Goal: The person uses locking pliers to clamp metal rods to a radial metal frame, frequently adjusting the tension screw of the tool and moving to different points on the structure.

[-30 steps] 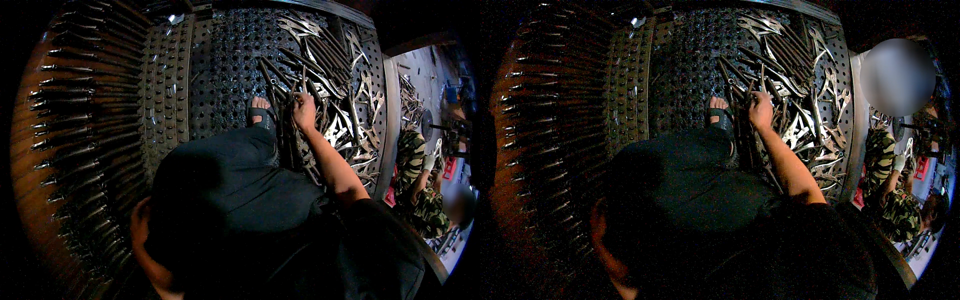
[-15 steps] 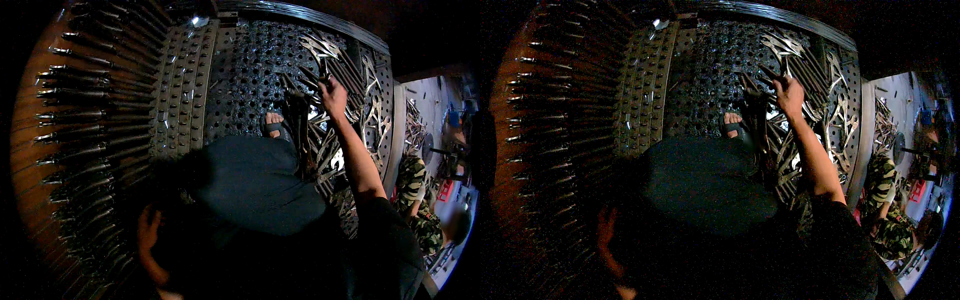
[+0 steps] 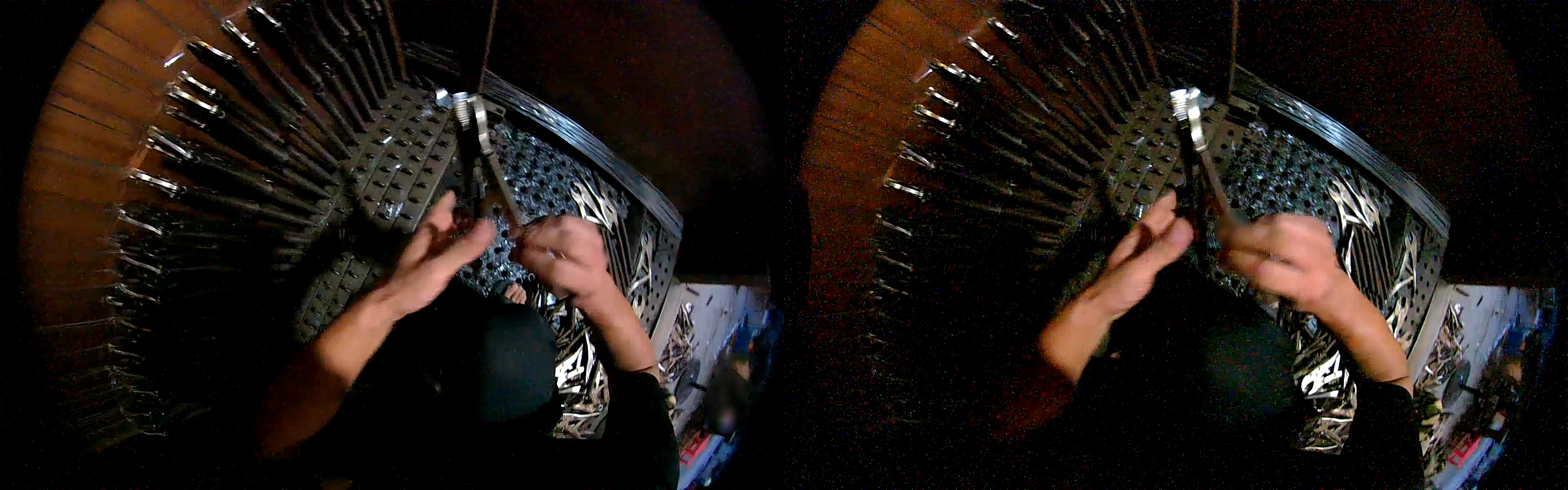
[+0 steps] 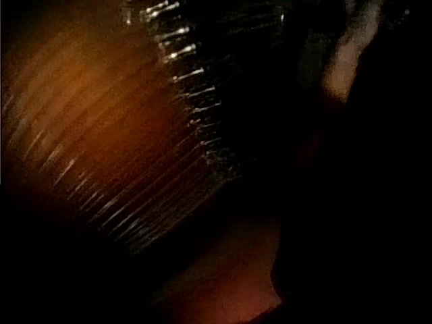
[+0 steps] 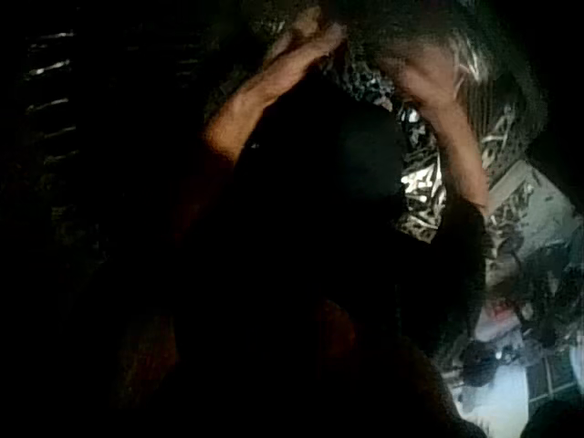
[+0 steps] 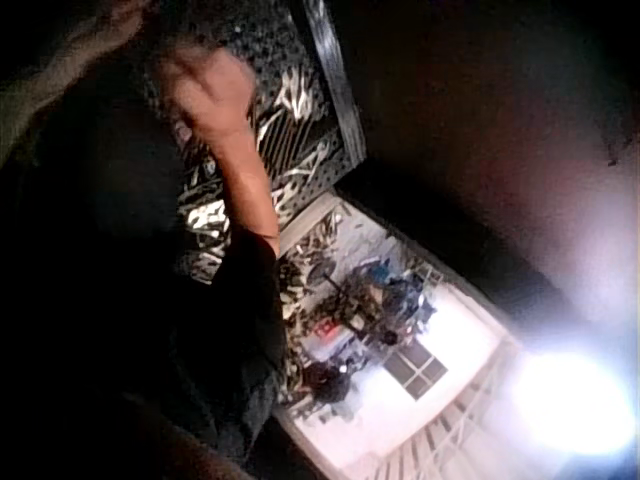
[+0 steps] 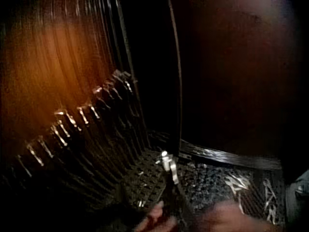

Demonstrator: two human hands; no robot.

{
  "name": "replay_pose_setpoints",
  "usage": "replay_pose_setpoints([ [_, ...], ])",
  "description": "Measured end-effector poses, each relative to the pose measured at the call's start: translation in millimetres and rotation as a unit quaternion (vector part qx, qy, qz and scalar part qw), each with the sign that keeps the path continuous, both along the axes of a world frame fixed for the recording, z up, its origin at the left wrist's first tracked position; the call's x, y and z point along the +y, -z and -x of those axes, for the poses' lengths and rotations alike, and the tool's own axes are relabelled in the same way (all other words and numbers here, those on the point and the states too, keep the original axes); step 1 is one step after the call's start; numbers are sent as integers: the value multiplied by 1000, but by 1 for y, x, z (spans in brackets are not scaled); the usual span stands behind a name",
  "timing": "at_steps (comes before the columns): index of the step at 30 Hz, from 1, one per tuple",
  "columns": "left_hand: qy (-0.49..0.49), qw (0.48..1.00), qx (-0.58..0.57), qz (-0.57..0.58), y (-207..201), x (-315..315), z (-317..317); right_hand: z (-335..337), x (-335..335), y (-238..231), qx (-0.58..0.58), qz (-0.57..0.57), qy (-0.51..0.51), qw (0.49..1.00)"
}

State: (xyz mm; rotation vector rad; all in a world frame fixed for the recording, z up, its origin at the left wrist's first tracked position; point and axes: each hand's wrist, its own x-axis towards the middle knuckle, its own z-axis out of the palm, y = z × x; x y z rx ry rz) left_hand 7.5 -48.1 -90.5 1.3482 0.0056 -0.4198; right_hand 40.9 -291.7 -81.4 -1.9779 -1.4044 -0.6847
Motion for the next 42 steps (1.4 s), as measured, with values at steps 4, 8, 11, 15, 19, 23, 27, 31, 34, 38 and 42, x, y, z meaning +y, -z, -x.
replay_pose_setpoints([
  [4, -104, 984, 91, 115, -2, -21, -33, -13, 44, -6, 27, 57, -29, 998],
  [8, -51, 977, 36, 205, 1, 4, -53, -10, 48, -6, 182, -112, 152, 965],
  [11, -36, 963, 29, 265, -10, 9, -65, -30, 52, -11, 425, -19, 191, 885],
  [15, -52, 957, -39, 284, -27, 7, -69, -36, 62, -29, 437, 79, 215, 870],
  [19, -211, 954, -27, 213, -37, -7, -68, -11, 84, -46, 484, 77, 150, 859],
  [23, -159, 960, -129, 189, -50, 3, -56, -7, 89, -46, 404, 12, 150, 902],
  [27, -95, 978, -135, 128, -51, 20, -44, -6, 99, -41, 386, -24, 137, 912],
  [31, -57, 970, -93, 217, -63, 38, -23, 16, 98, -33, 418, -76, 137, 895],
  [34, -58, 964, -134, 223, -67, 42, -15, 24, 95, -43, 477, -116, 144, 859],
  [38, -87, 955, -179, 221, -79, 41, -6, 31, 110, -59, 466, -138, 156, 860],
  [42, -79, 952, -187, 230, -95, 51, 4, 35, 110, -64, 658, -196, 43, 725],
])
